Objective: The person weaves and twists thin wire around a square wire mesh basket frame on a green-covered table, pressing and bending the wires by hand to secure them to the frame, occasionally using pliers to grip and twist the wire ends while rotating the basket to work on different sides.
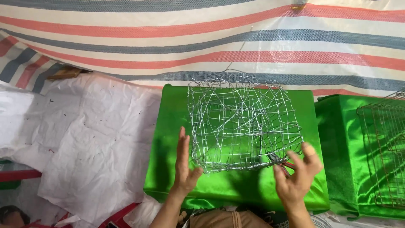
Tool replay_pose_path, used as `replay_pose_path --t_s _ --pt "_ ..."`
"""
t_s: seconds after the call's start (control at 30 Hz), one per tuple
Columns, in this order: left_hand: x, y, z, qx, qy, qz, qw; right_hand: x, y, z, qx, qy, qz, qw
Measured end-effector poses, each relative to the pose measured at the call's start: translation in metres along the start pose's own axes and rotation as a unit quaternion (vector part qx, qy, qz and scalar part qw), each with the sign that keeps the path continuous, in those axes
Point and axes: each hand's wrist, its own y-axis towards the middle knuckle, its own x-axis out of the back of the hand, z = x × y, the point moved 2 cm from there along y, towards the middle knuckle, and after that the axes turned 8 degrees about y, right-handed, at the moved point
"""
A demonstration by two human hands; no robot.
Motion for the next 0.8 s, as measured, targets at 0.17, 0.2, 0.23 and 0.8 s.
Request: replay_pose_path --t_s 0.17,0.2,0.23,0.8 --pt "0.001 -0.003 0.002 -0.048 0.069 0.041 0.996 -0.012 -0.019 0.017 0.004 -0.095 0.047 0.994" --pt "-0.001 -0.005 0.004 -0.046 0.068 0.053 0.995 -0.014 -0.021 0.017 0.008 -0.098 0.051 0.994" --pt "0.0 -0.006 0.006 -0.048 0.066 0.055 0.995 -0.016 -0.024 0.017 0.006 -0.101 0.049 0.994" --pt "0.005 -0.02 -0.001 -0.099 0.193 -0.012 0.976 -0.034 0.008 0.055 0.111 -0.142 0.1 0.979"
